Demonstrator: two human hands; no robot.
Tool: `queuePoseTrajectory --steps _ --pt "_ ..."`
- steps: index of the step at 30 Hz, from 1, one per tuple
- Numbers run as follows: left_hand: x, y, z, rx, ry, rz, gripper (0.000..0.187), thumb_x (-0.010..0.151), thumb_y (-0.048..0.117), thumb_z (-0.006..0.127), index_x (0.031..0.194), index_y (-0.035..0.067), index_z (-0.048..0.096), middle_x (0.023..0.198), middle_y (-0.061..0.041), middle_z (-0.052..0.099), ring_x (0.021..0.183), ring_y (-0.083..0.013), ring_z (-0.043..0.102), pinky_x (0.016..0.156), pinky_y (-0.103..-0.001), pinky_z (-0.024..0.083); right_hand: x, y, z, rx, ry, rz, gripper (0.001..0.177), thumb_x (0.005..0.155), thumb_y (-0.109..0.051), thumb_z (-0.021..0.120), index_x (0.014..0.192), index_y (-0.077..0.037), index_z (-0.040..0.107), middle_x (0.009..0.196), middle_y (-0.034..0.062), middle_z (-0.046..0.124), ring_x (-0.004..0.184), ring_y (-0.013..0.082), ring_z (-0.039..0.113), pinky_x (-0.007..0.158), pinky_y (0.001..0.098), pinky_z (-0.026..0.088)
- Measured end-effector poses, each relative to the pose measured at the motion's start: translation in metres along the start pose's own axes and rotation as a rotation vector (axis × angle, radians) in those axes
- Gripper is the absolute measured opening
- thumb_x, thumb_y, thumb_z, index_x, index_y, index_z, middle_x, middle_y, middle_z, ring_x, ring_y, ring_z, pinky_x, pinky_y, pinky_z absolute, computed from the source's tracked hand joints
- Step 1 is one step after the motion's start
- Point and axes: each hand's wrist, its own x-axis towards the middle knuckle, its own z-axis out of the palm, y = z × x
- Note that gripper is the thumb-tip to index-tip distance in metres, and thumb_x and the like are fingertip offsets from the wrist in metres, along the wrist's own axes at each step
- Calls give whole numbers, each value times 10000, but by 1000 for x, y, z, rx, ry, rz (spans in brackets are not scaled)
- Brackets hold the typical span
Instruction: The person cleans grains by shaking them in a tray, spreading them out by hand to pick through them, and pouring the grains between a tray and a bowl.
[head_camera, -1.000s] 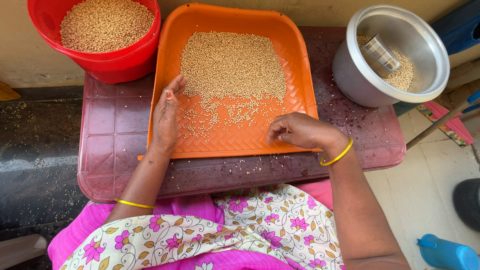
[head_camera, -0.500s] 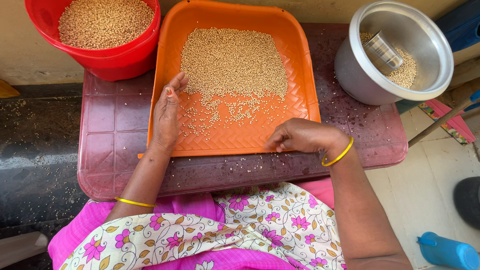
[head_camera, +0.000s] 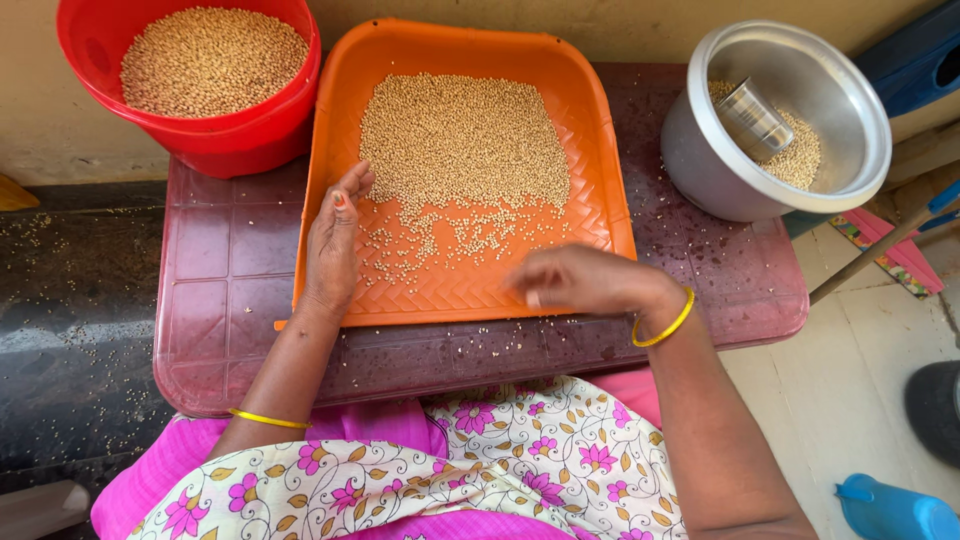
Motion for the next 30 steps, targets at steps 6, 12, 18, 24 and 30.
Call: queuePoseTrajectory --steps 6,12,18,24,30 --pt "1 -2 1 -35 -1 4 759 1084 590 326 1528 -15 436 1517 -197 507 1479 -265 419 1249 -399 260 41 36 -11 -404 566 101 694 976 -368 638 1500 16 394 1566 204 376 1449 346 347 1194 418 277" --pt "0 -1 3 42 -4 31 769 1069 609 316 1521 2 451 1518 -193 498 1478 -287 420 1235 -404 283 110 29 15 -390 599 37 837 1036 -478 528 1606 4 149 1696 209 97 1572 365 63 1261 452 66" --pt "1 4 5 229 59 71 772 1074 618 267 1545 29 434 1527 -189 465 1471 -300 416 1237 -406 292 157 -39 55 -492 613 -269 818 1014 -425 584 1631 -53 196 1706 190 135 1587 353 96 1287 469 76" --pt "2 -7 5 134 100 136 778 1094 616 289 1575 8 353 1607 -198 385 1518 -322 352 1255 -420 265 139 -81 87 -459 587 -437 429 953 -280 683 1315 -68 589 1399 137 514 1333 343 447 1152 456 369" --pt "2 -15 6 211 108 127 754 1092 587 271 1569 14 384 1566 -199 431 1483 -323 401 1242 -416 285 89 -35 41 -519 482 -447 157 804 -133 790 941 -89 727 1125 88 615 1139 307 541 1022 421 451"
